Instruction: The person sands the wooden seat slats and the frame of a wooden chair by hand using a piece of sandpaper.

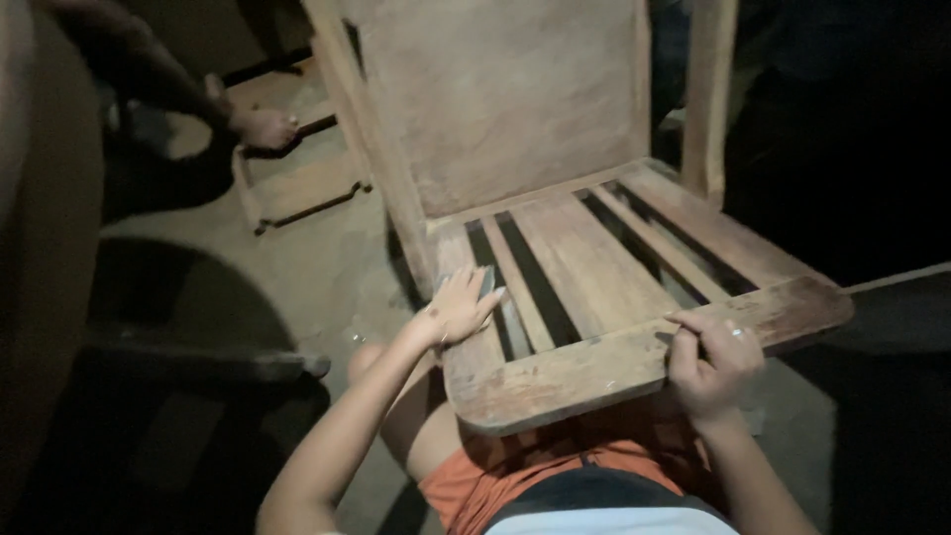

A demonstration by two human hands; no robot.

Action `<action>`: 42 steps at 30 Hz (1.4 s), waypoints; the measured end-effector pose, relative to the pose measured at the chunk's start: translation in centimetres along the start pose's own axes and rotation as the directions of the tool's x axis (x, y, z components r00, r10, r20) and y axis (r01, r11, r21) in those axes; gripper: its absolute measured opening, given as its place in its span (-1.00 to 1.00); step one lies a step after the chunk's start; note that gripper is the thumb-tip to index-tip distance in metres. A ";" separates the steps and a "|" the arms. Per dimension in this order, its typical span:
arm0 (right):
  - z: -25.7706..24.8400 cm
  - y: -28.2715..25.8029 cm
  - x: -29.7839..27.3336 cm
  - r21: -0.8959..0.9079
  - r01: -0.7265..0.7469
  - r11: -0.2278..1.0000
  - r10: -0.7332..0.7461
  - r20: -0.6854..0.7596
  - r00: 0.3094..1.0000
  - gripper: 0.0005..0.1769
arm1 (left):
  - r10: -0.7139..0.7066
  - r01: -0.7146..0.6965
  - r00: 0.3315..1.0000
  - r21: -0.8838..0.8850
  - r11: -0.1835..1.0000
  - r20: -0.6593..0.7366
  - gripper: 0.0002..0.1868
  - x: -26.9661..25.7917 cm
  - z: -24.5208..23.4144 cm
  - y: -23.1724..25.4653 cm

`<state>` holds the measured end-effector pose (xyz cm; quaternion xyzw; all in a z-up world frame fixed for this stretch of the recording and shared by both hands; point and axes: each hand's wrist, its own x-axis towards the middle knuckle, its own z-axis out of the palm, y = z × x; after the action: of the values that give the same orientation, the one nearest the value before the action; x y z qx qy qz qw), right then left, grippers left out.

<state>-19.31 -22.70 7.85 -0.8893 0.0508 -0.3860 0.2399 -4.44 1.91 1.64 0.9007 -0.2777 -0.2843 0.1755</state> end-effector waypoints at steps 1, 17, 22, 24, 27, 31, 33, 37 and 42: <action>0.0 0.0 0.0 -0.010 -0.001 1.000 0.001 -0.004 1.000 -0.72 | 0.011 -0.011 1.000 0.000 1.000 0.002 -0.30 0.6 0.8 -0.8; -0.4 -0.7 0.5 -0.006 0.004 1.000 -0.004 0.009 1.000 -0.75 | -0.001 0.003 0.999 0.041 0.999 -0.047 -0.29 3.0 4.1 -1.5; 0.5 0.6 -0.3 0.019 0.004 1.000 -0.003 -0.031 1.000 -0.71 | 0.112 -0.108 0.992 -0.058 0.992 0.062 -0.27 -5.3 -0.7 4.5; 0.4 0.6 -0.4 -0.028 0.014 1.000 -0.015 -0.032 0.999 -0.70 | 0.119 -0.116 0.992 -0.094 0.989 0.033 -0.35 -2.8 1.5 2.5; 0.3 0.1 -0.1 -0.004 0.021 1.000 -0.022 -0.038 0.999 -0.71 | 0.009 -0.009 0.999 0.005 1.000 -0.038 -0.35 1.7 1.6 -0.5; 0.1 0.1 0.0 -0.001 0.024 1.000 -0.024 -0.051 0.998 -0.73 | -0.132 0.127 0.990 0.077 0.989 0.054 -0.17 9.7 3.9 -6.5; 0.2 0.0 -0.1 0.008 0.027 1.000 -0.026 -0.054 0.998 -0.74 | -0.180 0.176 0.981 0.062 0.982 0.075 -0.11 11.1 4.3 -7.8; -0.1 -0.4 0.4 0.029 0.034 0.999 -0.032 -0.055 0.998 -0.75 | -0.158 0.159 0.987 0.053 0.986 -0.015 -0.20 9.9 5.9 -7.3; 0.0 0.0 -0.1 -0.010 0.012 1.000 -0.012 -0.025 1.000 -0.73 | 0.043 -0.049 0.991 0.042 0.998 0.125 -0.31 -1.5 0.1 0.6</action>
<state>-19.34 -22.72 7.79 -0.8859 0.0505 -0.3984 0.2324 -5.71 2.34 2.49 0.8785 -0.3150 -0.3292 0.1439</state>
